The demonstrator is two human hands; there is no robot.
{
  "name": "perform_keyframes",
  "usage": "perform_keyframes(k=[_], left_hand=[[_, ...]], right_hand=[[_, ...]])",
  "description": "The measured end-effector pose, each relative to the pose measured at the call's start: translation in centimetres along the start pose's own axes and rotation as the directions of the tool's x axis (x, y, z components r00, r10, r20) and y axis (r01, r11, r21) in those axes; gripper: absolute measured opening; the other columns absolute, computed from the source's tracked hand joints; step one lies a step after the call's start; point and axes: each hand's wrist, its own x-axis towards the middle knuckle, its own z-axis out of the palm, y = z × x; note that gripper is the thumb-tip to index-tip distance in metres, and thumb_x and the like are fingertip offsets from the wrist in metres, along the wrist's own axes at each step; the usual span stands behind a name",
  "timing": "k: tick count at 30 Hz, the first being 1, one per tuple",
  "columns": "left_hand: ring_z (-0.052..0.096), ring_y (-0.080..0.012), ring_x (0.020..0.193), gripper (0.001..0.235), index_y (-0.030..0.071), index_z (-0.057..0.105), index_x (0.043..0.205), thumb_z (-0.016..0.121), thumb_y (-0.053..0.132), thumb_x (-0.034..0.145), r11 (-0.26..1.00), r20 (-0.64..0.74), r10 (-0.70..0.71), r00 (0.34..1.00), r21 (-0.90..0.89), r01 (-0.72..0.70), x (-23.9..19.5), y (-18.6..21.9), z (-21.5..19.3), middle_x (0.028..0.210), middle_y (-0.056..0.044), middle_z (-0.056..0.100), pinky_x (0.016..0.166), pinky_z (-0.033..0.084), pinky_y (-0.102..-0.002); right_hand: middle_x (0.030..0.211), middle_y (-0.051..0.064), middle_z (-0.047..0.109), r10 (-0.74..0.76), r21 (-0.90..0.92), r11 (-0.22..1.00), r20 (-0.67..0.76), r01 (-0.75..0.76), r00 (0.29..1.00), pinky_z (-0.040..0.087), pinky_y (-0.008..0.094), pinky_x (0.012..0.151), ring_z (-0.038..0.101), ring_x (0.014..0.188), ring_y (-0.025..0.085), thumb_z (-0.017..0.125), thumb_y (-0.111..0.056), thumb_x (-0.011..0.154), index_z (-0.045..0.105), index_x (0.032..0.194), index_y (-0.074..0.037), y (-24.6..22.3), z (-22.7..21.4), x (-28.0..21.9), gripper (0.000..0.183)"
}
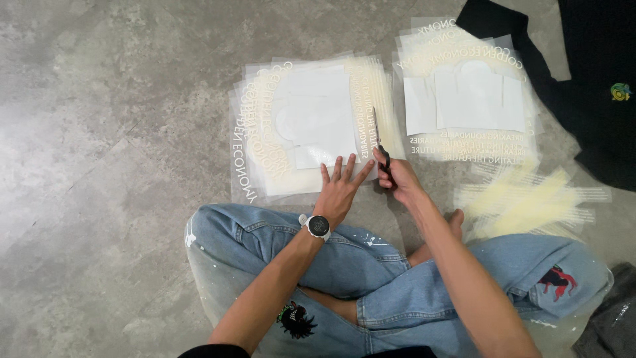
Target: The person sits on the floor and uses scissors to cut the edges of stacked transparent plastic sheets. They trim the sides of each sheet and place the trimmed pieces into a separate pile.
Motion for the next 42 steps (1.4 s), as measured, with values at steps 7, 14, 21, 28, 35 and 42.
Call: perform_keyframes(k=[7, 14, 21, 28, 35, 42], left_hand=[[0.038, -0.0479, 0.152, 0.100, 0.033, 0.004, 0.172, 0.061, -0.001, 0.096, 0.998, 0.024, 0.009, 1.000, -0.061, -0.008, -0.4, 0.1, -0.6, 0.169, -0.018, 0.034, 0.116, 0.034, -0.075], [0.039, -0.0475, 0.151, 0.102, 0.033, 0.003, 0.172, 0.060, -0.003, 0.095, 0.997, 0.024, 0.018, 1.000, -0.075, -0.016, -0.6, 0.2, -0.9, 0.169, -0.018, 0.035, 0.115, 0.035, -0.074], [0.041, -0.0479, 0.150, 0.100, 0.034, 0.006, 0.172, 0.059, -0.003, 0.095, 0.991, 0.005, 0.028, 1.000, -0.127, -0.027, -0.8, 0.3, -1.1, 0.168, -0.018, 0.035, 0.114, 0.035, -0.075], [0.041, -0.0482, 0.150, 0.098, 0.033, 0.004, 0.172, 0.058, -0.001, 0.097, 0.995, -0.001, 0.026, 1.000, -0.098, -0.026, -0.8, 0.3, -1.1, 0.169, -0.019, 0.035, 0.115, 0.035, -0.074], [0.039, -0.0484, 0.150, 0.098, 0.034, 0.004, 0.172, 0.058, 0.000, 0.097, 0.993, 0.013, 0.024, 1.000, -0.113, -0.022, -0.6, 0.3, -0.9, 0.169, -0.019, 0.034, 0.115, 0.033, -0.074], [0.037, -0.0507, 0.150, 0.093, 0.032, 0.008, 0.172, 0.055, -0.002, 0.098, 0.982, 0.044, 0.001, 0.999, -0.188, 0.007, -0.5, 0.4, -1.4, 0.167, -0.021, 0.036, 0.115, 0.031, -0.076]], right_hand=[[0.056, -0.003, 0.037, -0.005, -0.010, 1.000, 0.040, 0.005, 0.999, 0.029, 0.013, 0.036, 0.038, 0.042, 0.005, 0.087, -0.045, 0.090, 0.053, 0.074, -0.011, -1.5, 0.7, 0.6, 0.050], [0.053, 0.001, 0.039, -0.029, -0.008, 1.000, 0.023, 0.029, 0.999, 0.029, 0.018, 0.036, 0.038, 0.035, 0.008, 0.088, -0.046, 0.089, 0.051, 0.074, -0.012, -0.7, 0.4, 3.7, 0.053], [0.051, 0.000, 0.042, -0.047, -0.039, 0.998, 0.017, 0.047, 0.999, 0.031, 0.019, 0.036, 0.042, 0.033, 0.007, 0.088, -0.048, 0.089, 0.057, 0.072, -0.012, -2.3, 0.8, 4.7, 0.051], [0.053, -0.002, 0.037, -0.028, -0.040, 0.999, 0.067, 0.031, 0.997, 0.029, 0.017, 0.037, 0.038, 0.035, 0.006, 0.086, -0.048, 0.090, 0.059, 0.074, -0.010, -4.0, 1.5, 7.2, 0.049], [0.052, -0.002, 0.040, -0.054, -0.054, 0.997, 0.044, 0.057, 0.998, 0.031, 0.016, 0.036, 0.038, 0.037, 0.006, 0.089, -0.045, 0.089, 0.060, 0.072, -0.008, -6.4, 2.4, 9.8, 0.049], [0.050, 0.000, 0.043, -0.119, -0.090, 0.988, 0.112, 0.129, 0.987, 0.030, 0.017, 0.036, 0.042, 0.035, 0.009, 0.090, -0.046, 0.087, 0.061, 0.072, -0.010, -7.6, 3.0, 11.6, 0.049]])
